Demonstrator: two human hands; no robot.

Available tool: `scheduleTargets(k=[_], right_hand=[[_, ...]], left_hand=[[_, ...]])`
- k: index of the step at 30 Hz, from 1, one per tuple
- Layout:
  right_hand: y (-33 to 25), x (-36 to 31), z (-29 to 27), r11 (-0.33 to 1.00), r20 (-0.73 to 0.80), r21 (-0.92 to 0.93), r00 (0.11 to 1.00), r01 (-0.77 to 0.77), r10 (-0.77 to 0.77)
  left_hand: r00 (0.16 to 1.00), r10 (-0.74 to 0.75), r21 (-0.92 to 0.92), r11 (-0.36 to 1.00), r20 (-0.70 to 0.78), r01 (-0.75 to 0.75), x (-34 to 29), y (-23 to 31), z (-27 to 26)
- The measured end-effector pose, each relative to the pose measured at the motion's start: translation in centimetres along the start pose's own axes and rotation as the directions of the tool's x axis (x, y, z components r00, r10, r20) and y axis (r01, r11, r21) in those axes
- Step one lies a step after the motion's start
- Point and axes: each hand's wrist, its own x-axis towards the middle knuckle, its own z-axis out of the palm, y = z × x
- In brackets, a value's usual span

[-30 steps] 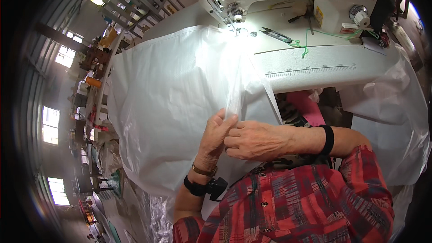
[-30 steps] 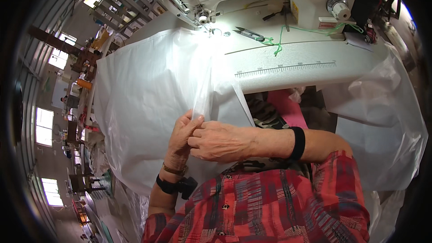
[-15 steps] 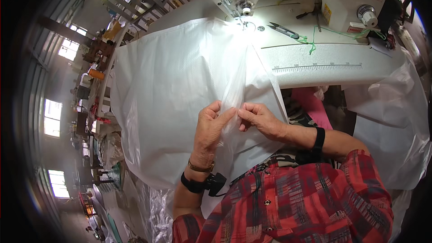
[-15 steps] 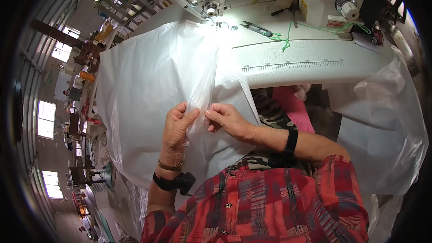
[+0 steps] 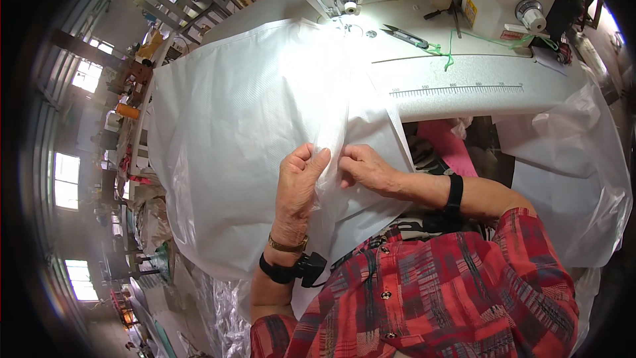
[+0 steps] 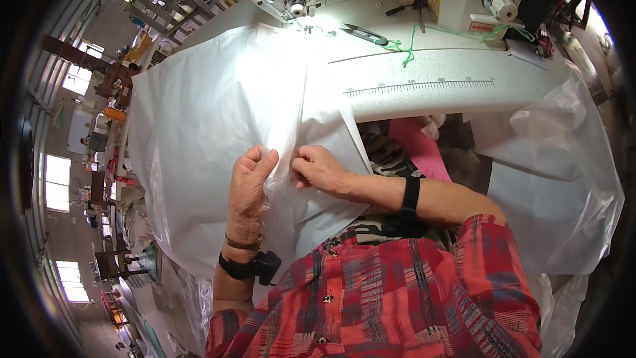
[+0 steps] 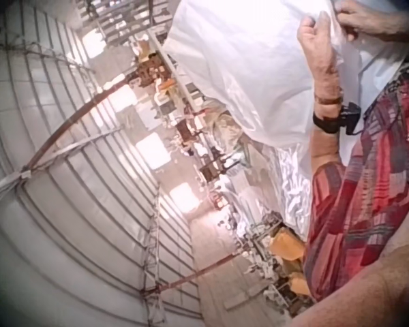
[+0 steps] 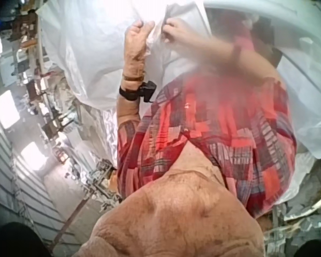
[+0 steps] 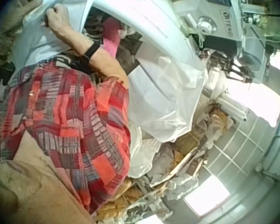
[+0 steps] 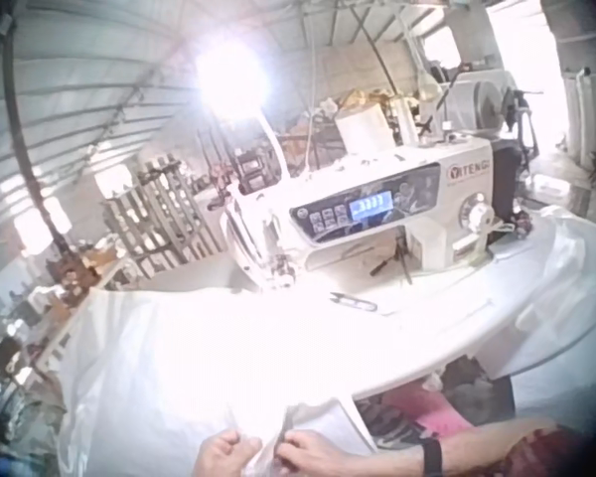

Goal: Sewing large white plastic sheets together using an industrial sewing machine in a workshop environment.

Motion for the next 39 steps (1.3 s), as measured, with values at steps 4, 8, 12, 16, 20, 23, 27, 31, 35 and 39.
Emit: scheduleTargets(k=[4,8,12,16,20,23,27,31,35,39], right_hand=[[-0.8,0.7,0.6,0.997,0.041,-0.054,0.998,0.047,-0.044],[-1.8,-0.1,-0.6,0.904,0.008,-0.373,0.975,0.211,-0.224],[-2.0,-4.3,-4.2,0.465,-0.034,-0.796,0.739,0.387,-0.673],[-0.9,-7.8,-6.7,0.156,0.012,-0.963,0.614,0.219,-0.789],[0.1,-8.0,-7.4,0.385,-0.230,-0.917,0.654,0.103,-0.721],[-0.2,-7.2,-6.7,0.427,-0.185,-0.878,0.671,0.215,-0.718],[-2.6,-7.5,-4.7,0.677,-0.117,-0.657,0.842,0.332,-0.526],[-5.7,-7.3,-2.4,0.850,-0.048,-0.365,0.904,0.379,-0.424],[-6.8,-6.3,-0.8,0.833,-0.022,-0.407,0.907,0.375,-0.420],[-6.2,-6.9,-0.2,0.663,0.179,-0.590,0.875,0.461,-0.450]], left_hand=[[0.999,-0.009,0.001,1.000,0.034,0.009,0.0,0.3,0.2],[0.999,0.038,0.082,0.996,-0.005,-0.038,-0.4,0.9,0.6],[0.997,0.068,0.202,0.978,-0.032,-0.061,-0.6,0.8,0.8],[0.978,0.211,0.422,0.887,-0.012,-0.186,-0.3,0.1,1.2],[0.978,0.207,0.486,0.854,0.006,-0.184,-0.3,-0.1,1.5],[0.979,0.201,0.449,0.876,-0.011,-0.175,-0.5,-0.1,2.1],[0.977,0.211,0.404,0.897,-0.032,-0.180,-0.6,0.2,2.9],[0.970,0.238,0.392,0.889,0.040,-0.234,-0.6,0.6,3.0],[0.955,0.254,0.441,0.847,0.152,-0.295,-0.5,0.5,2.5],[0.949,0.254,0.531,0.786,0.189,-0.316,-0.3,0.2,2.0]])
